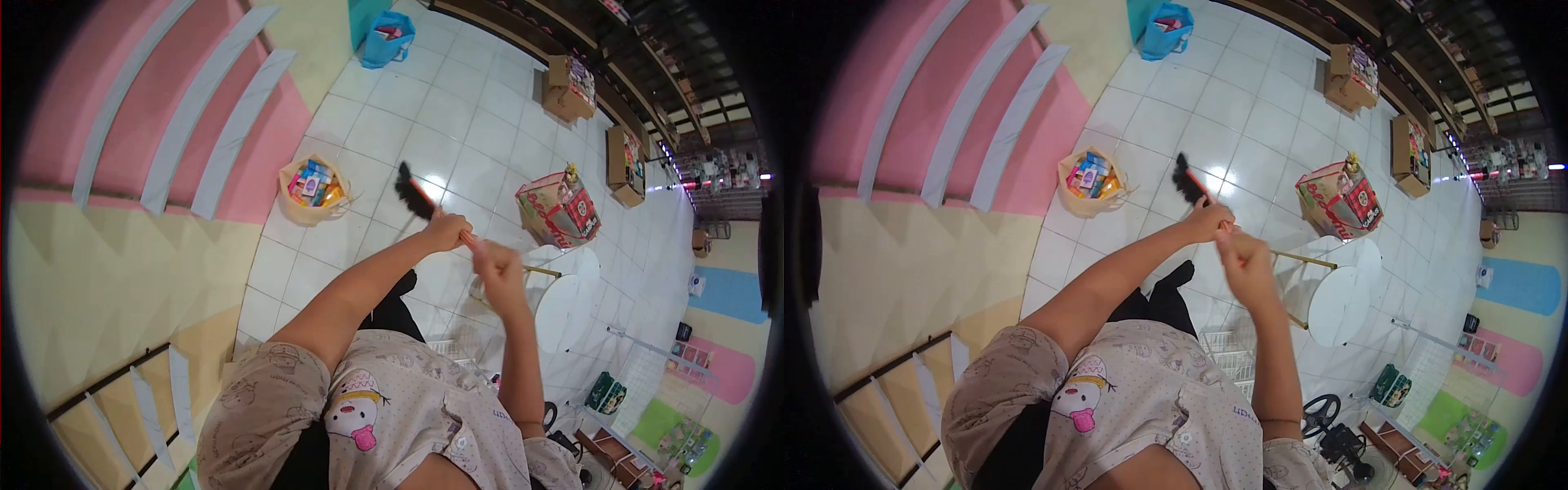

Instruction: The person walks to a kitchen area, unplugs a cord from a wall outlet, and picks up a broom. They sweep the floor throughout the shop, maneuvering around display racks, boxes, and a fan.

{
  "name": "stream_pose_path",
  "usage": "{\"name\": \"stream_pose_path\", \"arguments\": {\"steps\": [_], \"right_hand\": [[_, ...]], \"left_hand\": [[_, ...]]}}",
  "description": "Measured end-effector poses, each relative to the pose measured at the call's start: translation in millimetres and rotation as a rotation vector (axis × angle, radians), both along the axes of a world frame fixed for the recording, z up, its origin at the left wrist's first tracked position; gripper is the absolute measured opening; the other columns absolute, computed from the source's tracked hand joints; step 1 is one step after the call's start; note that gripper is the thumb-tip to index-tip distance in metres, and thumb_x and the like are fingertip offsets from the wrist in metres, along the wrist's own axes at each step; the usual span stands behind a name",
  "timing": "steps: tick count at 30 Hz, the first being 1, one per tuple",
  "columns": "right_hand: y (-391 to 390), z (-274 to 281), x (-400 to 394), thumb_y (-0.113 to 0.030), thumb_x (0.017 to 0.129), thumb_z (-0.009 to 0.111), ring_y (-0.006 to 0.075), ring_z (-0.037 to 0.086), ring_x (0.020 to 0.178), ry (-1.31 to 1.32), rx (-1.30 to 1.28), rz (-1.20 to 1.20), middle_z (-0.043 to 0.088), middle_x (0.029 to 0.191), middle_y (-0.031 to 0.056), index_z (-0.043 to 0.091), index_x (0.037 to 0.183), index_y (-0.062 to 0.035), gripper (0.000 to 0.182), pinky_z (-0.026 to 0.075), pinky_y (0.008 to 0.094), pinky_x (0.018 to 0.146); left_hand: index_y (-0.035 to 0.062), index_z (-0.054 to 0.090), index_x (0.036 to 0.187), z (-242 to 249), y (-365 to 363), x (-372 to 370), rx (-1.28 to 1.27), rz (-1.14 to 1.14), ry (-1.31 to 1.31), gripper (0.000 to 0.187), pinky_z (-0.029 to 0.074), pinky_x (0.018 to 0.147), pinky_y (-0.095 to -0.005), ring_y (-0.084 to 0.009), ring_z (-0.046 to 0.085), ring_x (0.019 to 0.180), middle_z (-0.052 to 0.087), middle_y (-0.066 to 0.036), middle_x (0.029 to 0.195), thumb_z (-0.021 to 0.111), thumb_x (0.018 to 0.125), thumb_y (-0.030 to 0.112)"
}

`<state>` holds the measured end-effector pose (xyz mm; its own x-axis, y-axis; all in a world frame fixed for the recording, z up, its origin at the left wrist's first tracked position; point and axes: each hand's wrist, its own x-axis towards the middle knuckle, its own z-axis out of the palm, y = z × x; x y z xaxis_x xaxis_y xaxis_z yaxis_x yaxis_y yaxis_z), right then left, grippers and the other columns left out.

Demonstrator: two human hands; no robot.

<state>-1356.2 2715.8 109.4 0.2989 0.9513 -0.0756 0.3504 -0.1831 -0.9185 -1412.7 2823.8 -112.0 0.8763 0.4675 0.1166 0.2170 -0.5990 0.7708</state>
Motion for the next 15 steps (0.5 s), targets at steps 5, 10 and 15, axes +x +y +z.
{"name": "stream_pose_path", "arguments": {"steps": [5,10,15], "right_hand": [[-8,-1,33,-0.015,0.092,0.052,0.019,0.033,0.05,-0.06,0.19,0.117,0.032,0.052,0.0073,0.035,0.057,0.0011,0.043,0.03,0.0328,0.052],[-35,92,79,-0.021,0.095,0.048,0.013,0.035,0.046,0.349,0.249,-0.113,0.037,0.048,0.0026,0.036,0.051,-0.0028,0.049,0.028,0.0296,0.049],[-28,62,114,-0.027,0.095,0.05,0.0096,0.036,0.046,0.373,0.137,-0.3,0.042,0.048,0.0017,0.04,0.049,-0.0039,0.053,0.028,0.0276,0.046]], "left_hand": [[0.0098,0.059,0.073,14,-13,43,-0.097,0.166,-0.066,0.026,0.034,0.083,-0.0609,-0.0303,0.059,0.082,0.06,-0.008,0.078,0.067,0.08,0.033],[0.0077,0.056,0.071,95,-41,57,-0.158,0.072,-0.113,0.022,0.038,0.073,-0.0442,-0.0309,0.055,0.068,0.056,-0.008,0.063,0.068,0.078,0.024],[0.0137,0.057,0.072,88,-43,58,-0.115,-0.146,0.151,0.012,0.035,0.082,-0.0482,-0.0257,0.059,0.069,0.059,-0.004,0.065,0.064,0.077,0.022]]}}
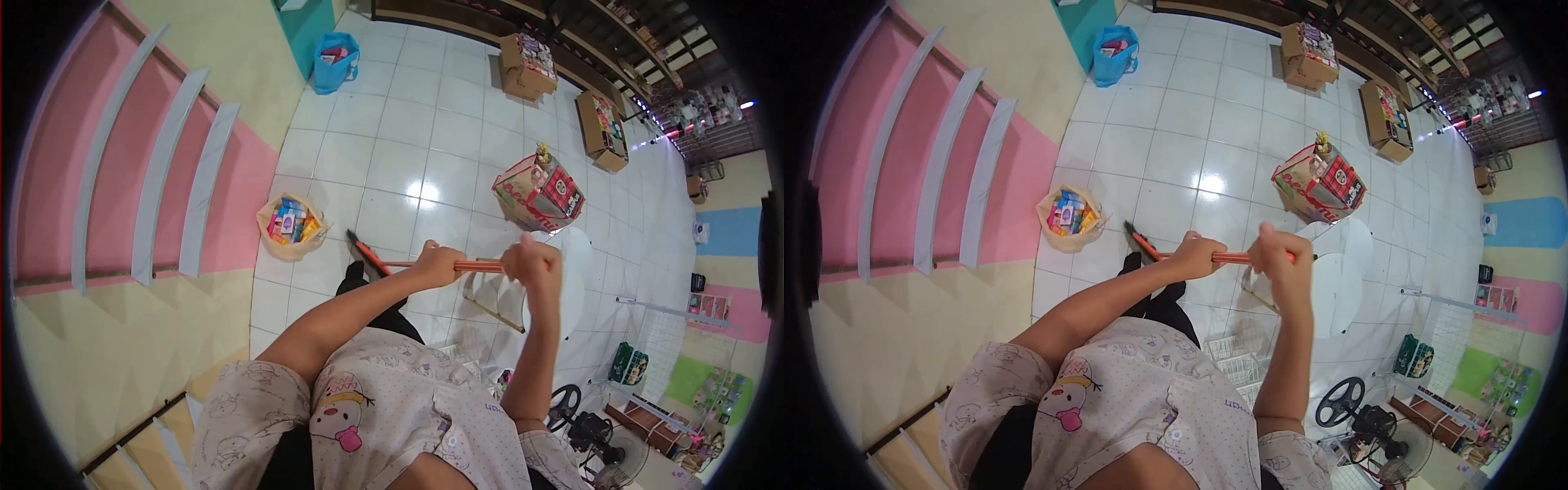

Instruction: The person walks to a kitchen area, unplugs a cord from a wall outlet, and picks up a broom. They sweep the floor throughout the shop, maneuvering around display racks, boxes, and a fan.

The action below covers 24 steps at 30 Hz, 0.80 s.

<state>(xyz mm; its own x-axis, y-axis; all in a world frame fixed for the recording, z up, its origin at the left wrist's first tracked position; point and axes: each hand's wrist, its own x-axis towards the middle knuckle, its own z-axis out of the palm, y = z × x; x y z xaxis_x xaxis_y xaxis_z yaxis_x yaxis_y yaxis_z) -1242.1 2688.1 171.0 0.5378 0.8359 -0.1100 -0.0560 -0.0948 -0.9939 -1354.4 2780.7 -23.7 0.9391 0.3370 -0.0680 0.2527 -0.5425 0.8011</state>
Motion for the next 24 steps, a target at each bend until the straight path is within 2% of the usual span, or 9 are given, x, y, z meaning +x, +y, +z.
{"name": "stream_pose_path", "arguments": {"steps": [3,6,11,15,18,19,22,23,24], "right_hand": [[8,-24,4,-0.024,0.094,0.053,0.0091,0.038,0.047,0.008,-0.032,-0.059,0.046,0.05,0.0011,0.042,0.05,-0.0011,0.051,0.031,0.0285,0.046],[20,-43,-7,-0.018,0.092,0.055,0.0117,0.037,0.047,-0.193,-0.07,-0.06,0.043,0.049,0.0028,0.041,0.052,0.001,0.046,0.031,0.0309,0.048],[84,-97,-5,-0.009,0.088,0.057,0.0214,0.037,0.048,-0.455,0.043,0.02,0.037,0.049,0.0085,0.039,0.053,0.0003,0.04,0.031,0.0345,0.05],[142,-91,6,-0.006,0.086,0.056,0.0217,0.035,0.048,-0.57,0.082,0.121,0.036,0.05,0.0078,0.038,0.053,-0.0013,0.037,0.033,0.0333,0.054],[179,-62,5,-0.002,0.082,0.057,0.0226,0.035,0.048,-0.577,0.156,0.215,0.036,0.05,0.008,0.037,0.054,-0.0009,0.035,0.033,0.0341,0.054],[189,-52,6,-0.005,0.081,0.057,0.0215,0.034,0.047,-0.558,0.206,0.21,0.034,0.048,0.0073,0.034,0.053,-0.0012,0.036,0.034,0.0349,0.055],[219,-6,8,-0.006,0.085,0.055,0.0216,0.037,0.046,-0.341,0.443,-0.029,0.034,0.047,0.0063,0.036,0.05,-0.0017,0.04,0.035,0.035,0.052],[227,-4,11,-0.009,0.087,0.053,0.0207,0.037,0.046,-0.231,0.444,-0.071,0.033,0.047,0.0056,0.035,0.05,-0.0025,0.042,0.036,0.0348,0.052],[235,-3,18,-0.012,0.089,0.05,0.0198,0.037,0.046,-0.123,0.447,-0.113,0.033,0.047,0.0049,0.033,0.05,-0.0033,0.044,0.036,0.0346,0.052]], "left_hand": [[0.0159,0.06,0.073,-38,11,16,0.039,-0.036,0.012,0.011,0.034,0.082,-0.0526,-0.0246,0.061,0.075,0.061,-0.003,0.071,0.062,0.078,0.025],[0.0158,0.061,0.074,-66,36,33,0.106,-0.032,-0.056,0.016,0.032,0.085,-0.0566,-0.0252,0.06,0.083,0.06,-0.004,0.079,0.062,0.08,0.03],[0.0134,0.056,0.074,-118,101,83,0.127,0.045,-0.062,0.028,0.027,0.088,-0.0697,-0.0282,0.056,0.089,0.055,-0.005,0.082,0.059,0.085,0.039],[0.0119,0.053,0.071,-102,152,102,0.063,0.157,-0.113,0.03,0.027,0.087,-0.0701,-0.0274,0.056,0.088,0.054,-0.005,0.081,0.059,0.086,0.036],[0.0111,0.053,0.071,-78,201,99,0.111,0.058,-0.225,0.028,0.027,0.089,-0.0684,-0.0271,0.055,0.088,0.054,-0.004,0.078,0.06,0.086,0.034],[0.0094,0.054,0.065,-50,219,95,0.229,0.01,-0.323,0.031,0.037,0.086,-0.0567,-0.0301,0.056,0.077,0.056,-0.006,0.069,0.062,0.085,0.033],[0.0066,0.048,0.055,10,261,84,0.189,-0.102,-0.227,0.037,0.045,0.074,-0.045,-0.032,0.054,0.064,0.05,-0.01,0.056,0.067,0.081,0.026],[0.0047,0.049,0.052,16,270,77,0.131,-0.089,-0.18,0.042,0.043,0.059,-0.0436,-0.0365,0.053,0.059,0.051,-0.014,0.054,0.064,0.083,0.029],[0.0048,0.051,0.054,16,280,69,0.129,-0.078,-0.106,0.041,0.044,0.059,-0.0442,-0.0372,0.054,0.06,0.053,-0.015,0.056,0.062,0.084,0.031]]}}
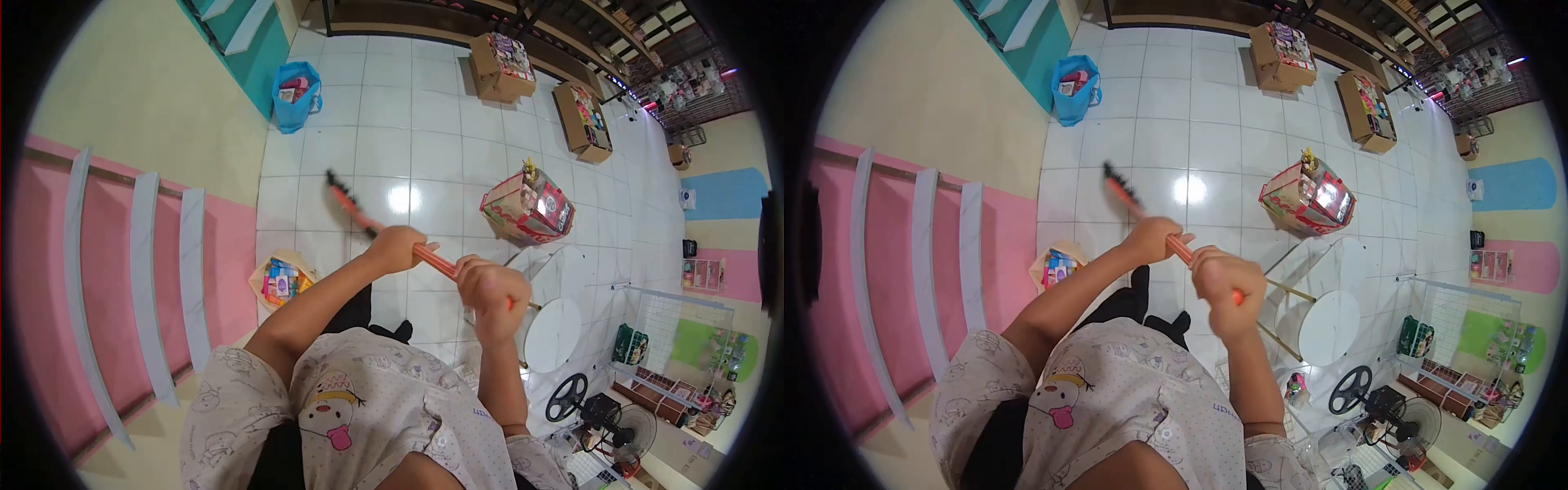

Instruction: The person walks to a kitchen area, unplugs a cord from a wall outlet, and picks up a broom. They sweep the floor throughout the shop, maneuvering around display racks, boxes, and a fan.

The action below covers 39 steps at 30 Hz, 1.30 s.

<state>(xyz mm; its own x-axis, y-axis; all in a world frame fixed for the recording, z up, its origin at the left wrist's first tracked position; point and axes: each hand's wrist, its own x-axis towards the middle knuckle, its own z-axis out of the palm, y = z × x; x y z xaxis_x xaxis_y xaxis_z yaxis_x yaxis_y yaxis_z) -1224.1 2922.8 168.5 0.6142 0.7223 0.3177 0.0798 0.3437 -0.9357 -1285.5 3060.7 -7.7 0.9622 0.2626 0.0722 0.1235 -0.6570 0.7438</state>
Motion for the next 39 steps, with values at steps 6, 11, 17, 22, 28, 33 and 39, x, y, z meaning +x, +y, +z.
{"name": "stream_pose_path", "arguments": {"steps": [6,11,17,22,28,33,39], "right_hand": [[56,-138,6,-0.021,0.096,0.04,0.0186,0.038,0.046,0.532,-0.094,0.012,0.033,0.045,0.0049,0.029,0.047,-0.0073,0.052,0.036,0.0327,0.053],[101,-157,0,-0.023,0.098,0.041,0.0182,0.039,0.045,0.477,-0.177,-0.015,0.034,0.044,0.0051,0.03,0.045,-0.0071,0.056,0.036,0.0327,0.052],[108,-71,23,-0.017,0.098,0.04,0.014,0.033,0.045,0.269,-0.158,-0.18,0.038,0.047,0.0043,0.03,0.05,-0.006,0.05,0.03,0.0303,0.047],[120,-98,23,-0.007,0.092,0.047,0.016,0.035,0.045,-0.293,-0.289,-0.195,0.038,0.049,0.006,0.037,0.054,-0.0007,0.04,0.028,0.0321,0.045],[135,-42,31,-0.004,0.087,0.044,0.0237,0.04,0.044,-0.577,-0.125,0.073,0.04,0.051,0.0085,0.038,0.054,-0.0007,0.033,0.035,0.0339,0.047],[140,21,40,-0.014,0.09,0.044,0.0216,0.04,0.043,-0.321,0.121,0.108,0.04,0.047,0.0071,0.038,0.051,-0.0036,0.041,0.04,0.0337,0.051],[180,-120,66,-0.019,0.096,0.044,0.016,0.041,0.049,0.279,-0.026,0.223,0.042,0.051,0.0054,0.039,0.053,-0.0021,0.047,0.038,0.0301,0.053]], "left_hand": [[0.0078,0.062,0.065,-97,68,-81,0.05,0.119,0.348,0.038,0.047,0.063,-0.0471,-0.0376,0.06,0.067,0.061,-0.016,0.066,0.052,0.088,0.037],[0.007,0.066,0.072,-133,103,-79,0.155,0.135,0.384,0.04,0.046,0.068,-0.0495,-0.0358,0.063,0.074,0.064,-0.017,0.073,0.045,0.089,0.037],[0.0082,0.055,0.062,-103,83,23,-0.038,0.102,-0.134,0.022,0.044,0.061,-0.0444,-0.0334,0.058,0.064,0.058,-0.012,0.061,0.062,0.081,0.018],[0.0091,0.053,0.059,-105,87,72,-0.172,0.085,-0.123,0.029,0.041,0.063,-0.0411,-0.0307,0.056,0.06,0.057,-0.009,0.059,0.061,0.084,0.023],[0.0074,0.046,0.057,-63,101,66,-0.04,0.169,-0.263,0.033,0.037,0.072,-0.0389,-0.0268,0.05,0.058,0.051,-0.009,0.057,0.065,0.082,0.017],[0.01,0.054,0.061,18,118,21,0.046,0.14,-0.186,0.028,0.035,0.07,-0.0406,-0.0283,0.053,0.061,0.054,-0.008,0.058,0.057,0.086,0.023],[0.01,0.061,0.068,-90,178,-27,0.11,0.273,0.409,0.035,0.039,0.078,-0.0496,-0.0331,0.061,0.073,0.064,-0.012,0.073,0.053,0.087,0.039]]}}
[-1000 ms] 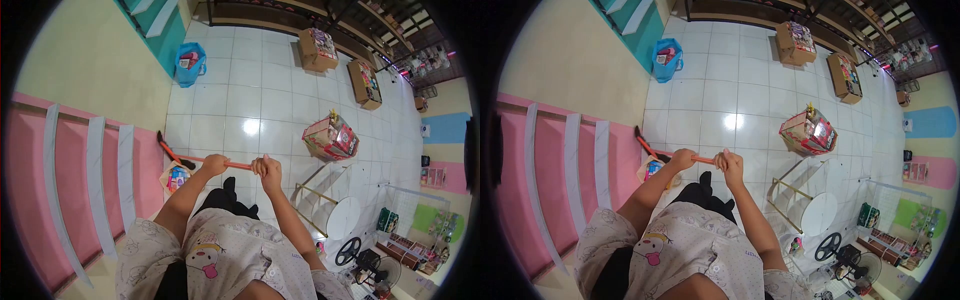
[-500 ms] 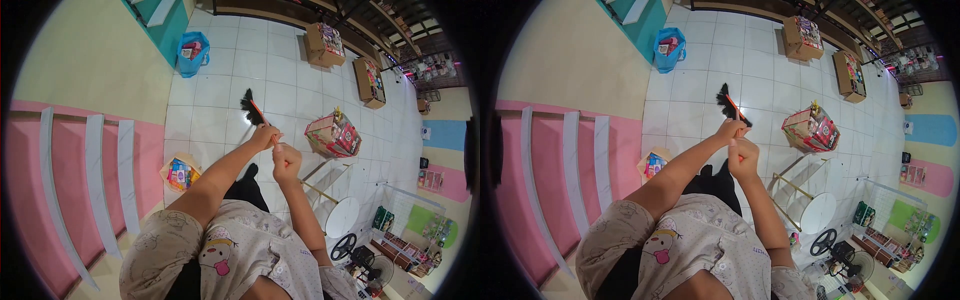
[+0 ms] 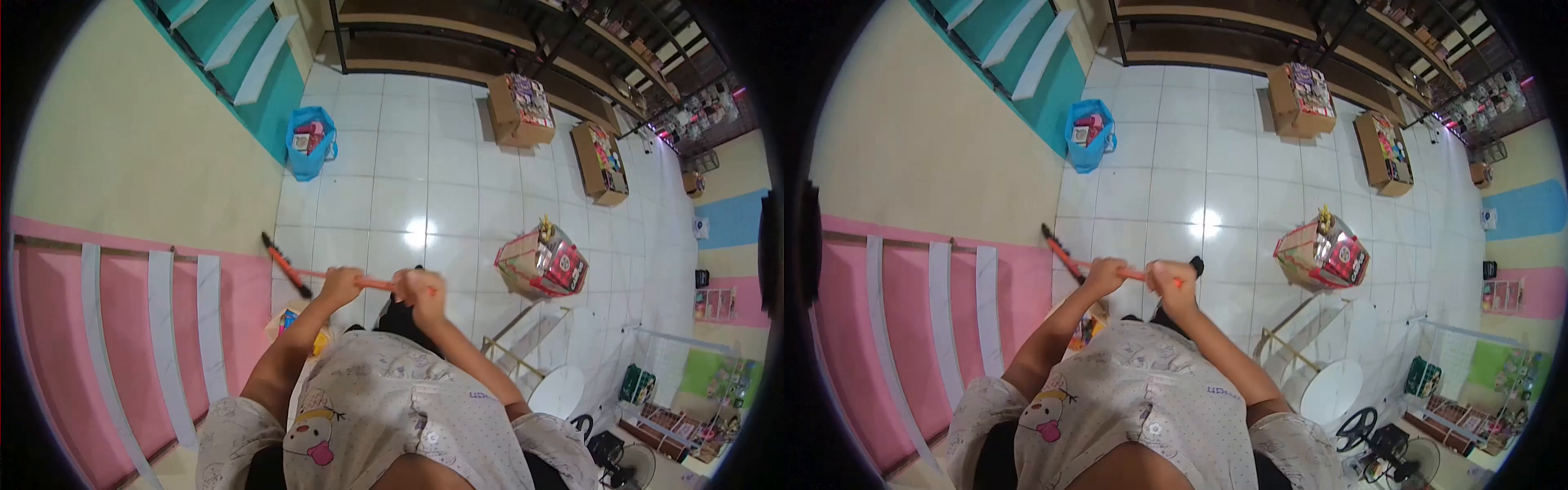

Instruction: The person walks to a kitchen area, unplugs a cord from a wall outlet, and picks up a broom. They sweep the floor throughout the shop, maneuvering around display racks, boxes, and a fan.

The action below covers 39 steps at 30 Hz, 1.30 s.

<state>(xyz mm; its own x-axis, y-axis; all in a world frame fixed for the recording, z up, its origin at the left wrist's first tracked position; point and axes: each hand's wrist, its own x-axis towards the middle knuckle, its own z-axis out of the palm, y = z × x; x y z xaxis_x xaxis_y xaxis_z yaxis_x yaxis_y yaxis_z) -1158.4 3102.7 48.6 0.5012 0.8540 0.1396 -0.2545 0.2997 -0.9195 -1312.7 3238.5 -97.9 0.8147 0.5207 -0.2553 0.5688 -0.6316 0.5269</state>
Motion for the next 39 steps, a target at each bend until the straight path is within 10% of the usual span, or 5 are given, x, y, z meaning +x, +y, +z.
{"name": "stream_pose_path", "arguments": {"steps": [6,13,21,31,39], "right_hand": [[38,-46,40,-0.02,0.098,0.042,0.0147,0.041,0.054,-0.034,-0.226,0.185,0.043,0.056,0.0058,0.037,0.054,-0.0019,0.048,0.038,0.0278,0.055],[28,29,184,-0.011,0.094,0.043,0.0113,0.038,0.049,-0.271,-0.349,-0.218,0.041,0.051,0.0044,0.037,0.055,0.0014,0.042,0.028,0.0301,0.046],[30,27,247,-0.003,0.087,0.051,0.0246,0.04,0.047,-0.712,-0.348,-0.349,0.04,0.05,0.0103,0.037,0.053,0.0012,0.037,0.032,0.0356,0.05],[43,150,284,-0.037,0.086,0.056,0.0194,0.048,0.049,-0.379,0.162,-0.116,0.051,0.053,0.0045,0.044,0.053,-0.006,0.047,0.039,0.0323,0.056],[174,45,291,-0.04,0.097,0.039,0.0187,0.051,0.068,0.114,-0.133,0.1,0.051,0.066,0.0085,0.048,0.062,-0.0031,0.052,0.042,0.0298,0.069]], "left_hand": [[0.0094,0.064,0.074,-50,33,17,-0.012,0.145,0.145,0.032,0.032,0.088,-0.067,-0.0312,0.061,0.086,0.065,-0.01,0.088,0.056,0.084,0.039],[0.0062,0.059,0.075,-24,21,239,-0.121,-0.045,-0.344,0.021,0.045,0.07,-0.044,-0.036,0.058,0.082,0.06,-0.014,0.08,0.061,0.083,0.026],[0.0109,0.054,0.073,-35,-22,419,-0.368,-0.258,-0.502,0.024,0.021,0.097,-0.0679,-0.0264,0.057,0.092,0.056,-0.005,0.083,0.062,0.084,0.031],[0.0043,0.054,0.062,143,54,391,-0.258,-0.475,-0.482,0.031,0.042,0.063,-0.0425,-0.032,0.053,0.069,0.055,-0.012,0.064,0.059,0.086,0.024],[0.0038,0.056,0.063,41,194,292,-0.274,-0.144,-0.163,0.033,0.041,0.055,-0.0415,-0.0353,0.055,0.059,0.055,-0.016,0.06,0.061,0.084,0.029]]}}
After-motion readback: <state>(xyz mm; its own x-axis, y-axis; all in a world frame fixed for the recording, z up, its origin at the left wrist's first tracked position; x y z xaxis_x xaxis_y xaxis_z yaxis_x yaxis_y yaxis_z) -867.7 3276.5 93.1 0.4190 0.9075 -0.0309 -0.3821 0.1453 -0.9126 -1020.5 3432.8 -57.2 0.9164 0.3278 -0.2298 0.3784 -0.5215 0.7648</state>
